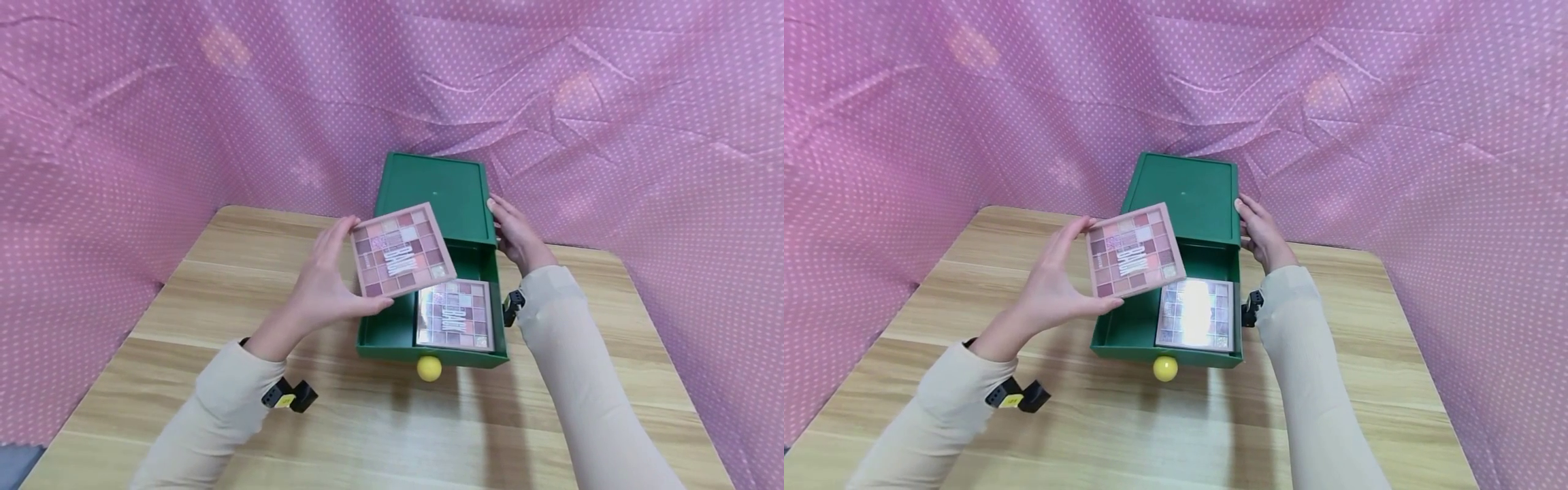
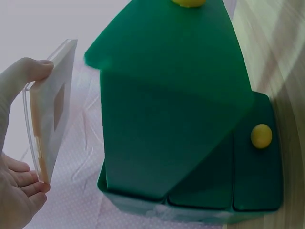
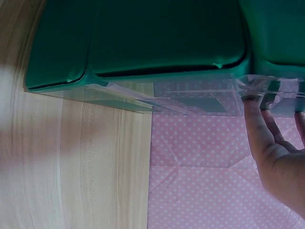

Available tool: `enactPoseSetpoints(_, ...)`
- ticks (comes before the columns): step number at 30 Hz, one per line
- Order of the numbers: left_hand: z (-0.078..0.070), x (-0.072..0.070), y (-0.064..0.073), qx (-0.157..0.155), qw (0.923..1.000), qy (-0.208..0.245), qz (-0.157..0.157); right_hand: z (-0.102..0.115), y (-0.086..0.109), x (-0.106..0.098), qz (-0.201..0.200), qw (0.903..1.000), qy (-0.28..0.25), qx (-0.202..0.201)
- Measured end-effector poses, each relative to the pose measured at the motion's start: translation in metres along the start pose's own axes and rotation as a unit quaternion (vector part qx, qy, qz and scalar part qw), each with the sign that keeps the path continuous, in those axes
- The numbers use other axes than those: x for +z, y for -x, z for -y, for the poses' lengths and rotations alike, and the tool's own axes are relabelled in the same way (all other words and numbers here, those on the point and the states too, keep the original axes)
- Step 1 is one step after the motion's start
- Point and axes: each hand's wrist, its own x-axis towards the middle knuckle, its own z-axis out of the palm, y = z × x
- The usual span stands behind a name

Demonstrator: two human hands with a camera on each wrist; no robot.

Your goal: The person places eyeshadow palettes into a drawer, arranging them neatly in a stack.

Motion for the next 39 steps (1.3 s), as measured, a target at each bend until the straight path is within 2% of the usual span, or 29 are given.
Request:
enactPoseSetpoints(9, -0.007, 0.019, -0.001, 0.067, 0.9968, -0.013, 0.04, -0.001, -0.001, -0.001, -0.005, 1.0, 0.0, 0.005)
enactPoseSetpoints(19, -0.005, 0.038, 0.0, 0.076, 0.9913, -0.045, 0.098, 0.0, -0.001, 0.0, -0.013, 0.9999, 0.0, 0.005)
enactPoseSetpoints(29, -0.005, 0.052, 0.001, 0.079, 0.9818, -0.078, 0.154, 0.0, 0.0, 0.0, -0.009, 0.9999, 0.0, 0.006)
enactPoseSetpoints(39, -0.008, 0.057, -0.002, 0.099, 0.9717, -0.132, 0.169, 0.0, 0.0, 0.0, -0.004, 0.9999, -0.014, 0.003)
